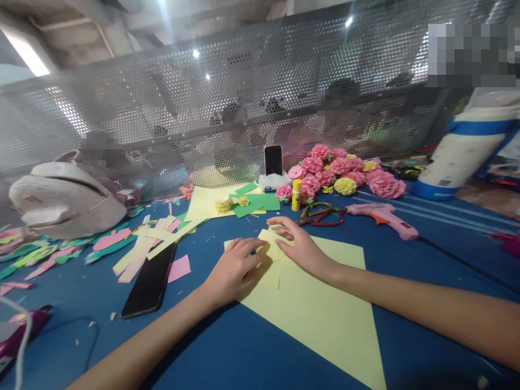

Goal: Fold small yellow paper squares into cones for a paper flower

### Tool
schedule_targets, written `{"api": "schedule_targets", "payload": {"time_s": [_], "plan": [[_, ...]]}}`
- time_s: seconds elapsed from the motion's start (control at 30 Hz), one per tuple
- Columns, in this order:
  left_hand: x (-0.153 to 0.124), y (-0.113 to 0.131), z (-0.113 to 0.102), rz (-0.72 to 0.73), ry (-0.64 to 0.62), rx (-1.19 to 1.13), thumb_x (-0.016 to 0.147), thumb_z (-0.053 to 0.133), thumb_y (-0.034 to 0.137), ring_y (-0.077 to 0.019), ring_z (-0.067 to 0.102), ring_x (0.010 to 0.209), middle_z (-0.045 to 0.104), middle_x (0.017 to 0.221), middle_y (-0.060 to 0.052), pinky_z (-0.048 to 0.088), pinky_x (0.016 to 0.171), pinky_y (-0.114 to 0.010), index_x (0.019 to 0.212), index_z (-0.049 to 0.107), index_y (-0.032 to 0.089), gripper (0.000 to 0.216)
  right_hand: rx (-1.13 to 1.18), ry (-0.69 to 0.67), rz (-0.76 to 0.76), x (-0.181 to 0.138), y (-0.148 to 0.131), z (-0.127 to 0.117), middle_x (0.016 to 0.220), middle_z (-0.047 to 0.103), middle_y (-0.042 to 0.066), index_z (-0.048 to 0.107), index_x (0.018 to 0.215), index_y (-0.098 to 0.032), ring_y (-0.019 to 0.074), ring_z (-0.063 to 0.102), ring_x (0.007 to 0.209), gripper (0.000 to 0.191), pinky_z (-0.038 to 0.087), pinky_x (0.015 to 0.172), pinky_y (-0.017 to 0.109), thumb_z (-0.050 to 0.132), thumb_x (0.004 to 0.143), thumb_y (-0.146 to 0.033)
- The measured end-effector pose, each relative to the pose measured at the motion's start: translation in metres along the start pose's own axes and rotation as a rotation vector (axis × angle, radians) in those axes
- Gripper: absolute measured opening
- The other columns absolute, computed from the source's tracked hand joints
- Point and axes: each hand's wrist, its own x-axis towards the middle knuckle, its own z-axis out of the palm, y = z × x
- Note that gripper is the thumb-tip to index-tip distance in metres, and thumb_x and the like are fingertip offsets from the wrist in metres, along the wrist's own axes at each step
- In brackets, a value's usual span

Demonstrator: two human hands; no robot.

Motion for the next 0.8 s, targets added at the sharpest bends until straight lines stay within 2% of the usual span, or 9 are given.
{"api": "schedule_targets", "payload": {"time_s": [0.17, 0.33, 0.43, 0.53, 0.6, 0.67, 0.73, 0.8], "plan": [[0.001, -0.002, 0.001, -0.039, -0.023, -0.035, 0.100, 0.050, 0.020, -0.0228, 0.063, 0.114, 0.069, 0.123, -0.008, 0.040, 0.105, -0.046, 0.111, 0.068, 0.026, 0.022, 0.043, 0.049, -0.037, 0.000, -0.003, -0.002, 0.129, 0.058, 0.006, 0.055, 0.120, -0.026, 0.0198, 0.061, 0.105, 0.039, 0.052, 0.096, 0.042, 0.053, 0.083, -0.015], [-0.002, -0.003, -0.001, -0.153, 0.021, -0.146, 0.098, 0.053, 0.022, -0.0242, 0.064, 0.110, 0.072, 0.112, -0.007, 0.041, 0.103, -0.048, 0.105, 0.069, 0.021, 0.018, 0.085, 0.173, -0.096, 0.002, -0.008, -0.005, 0.125, 0.056, 0.009, 0.050, 0.118, -0.024, 0.0207, 0.060, 0.106, 0.027, 0.054, 0.094, 0.039, 0.053, 0.091, -0.024], [-0.003, -0.007, 0.001, -0.291, 0.139, -0.248, 0.096, 0.056, 0.029, -0.0267, 0.061, 0.117, 0.068, 0.124, -0.010, 0.042, 0.103, -0.047, 0.128, 0.059, 0.024, 0.032, 0.074, 0.179, -0.174, -0.003, -0.017, -0.005, 0.123, 0.054, 0.010, 0.051, 0.119, -0.025, 0.0219, 0.058, 0.109, 0.023, 0.053, 0.094, 0.039, 0.053, 0.095, -0.026], [-0.001, -0.012, 0.003, -0.390, 0.224, -0.408, 0.099, 0.053, 0.036, -0.0254, 0.060, 0.122, 0.061, 0.136, -0.012, 0.048, 0.100, -0.043, 0.147, 0.039, 0.025, 0.051, 0.046, 0.080, -0.279, -0.012, -0.026, -0.003, 0.119, 0.055, 0.008, 0.057, 0.115, -0.026, 0.0228, 0.057, 0.111, 0.018, 0.053, 0.093, 0.037, 0.054, 0.097, -0.025], [-0.001, -0.012, 0.004, -0.415, 0.199, -0.523, 0.100, 0.054, 0.039, -0.0235, 0.065, 0.113, 0.064, 0.130, -0.010, 0.053, 0.094, -0.040, 0.140, 0.048, 0.022, 0.044, 0.030, 0.010, -0.324, -0.016, -0.030, -0.002, 0.116, 0.056, 0.007, 0.060, 0.115, -0.027, 0.0227, 0.057, 0.110, 0.019, 0.053, 0.092, 0.036, 0.054, 0.097, -0.024], [-0.001, -0.013, 0.006, -0.444, 0.156, -0.613, 0.099, 0.057, 0.041, -0.0215, 0.068, 0.099, 0.068, 0.116, -0.008, 0.057, 0.086, -0.039, 0.122, 0.061, 0.016, 0.034, 0.020, -0.033, -0.338, -0.018, -0.031, -0.001, 0.115, 0.057, 0.007, 0.060, 0.116, -0.028, 0.0221, 0.058, 0.108, 0.021, 0.053, 0.090, 0.036, 0.054, 0.097, -0.024], [-0.002, -0.014, 0.008, -0.488, 0.146, -0.683, 0.097, 0.060, 0.042, -0.0201, 0.068, 0.090, 0.067, 0.106, -0.005, 0.058, 0.080, -0.037, 0.111, 0.065, 0.013, 0.032, 0.008, -0.038, -0.326, -0.016, -0.032, -0.002, 0.119, 0.057, 0.006, 0.060, 0.118, -0.029, 0.0233, 0.057, 0.113, 0.024, 0.051, 0.095, 0.039, 0.059, 0.094, -0.024], [-0.004, -0.018, 0.010, -0.535, 0.184, -0.745, 0.097, 0.060, 0.042, -0.0208, 0.067, 0.091, 0.067, 0.106, -0.005, 0.058, 0.079, -0.037, 0.111, 0.064, 0.013, 0.032, 0.001, -0.001, -0.289, -0.013, -0.030, -0.003, 0.129, 0.053, 0.007, 0.058, 0.122, -0.029, 0.0263, 0.049, 0.126, 0.034, 0.044, 0.105, 0.042, 0.066, 0.089, -0.026]]}}
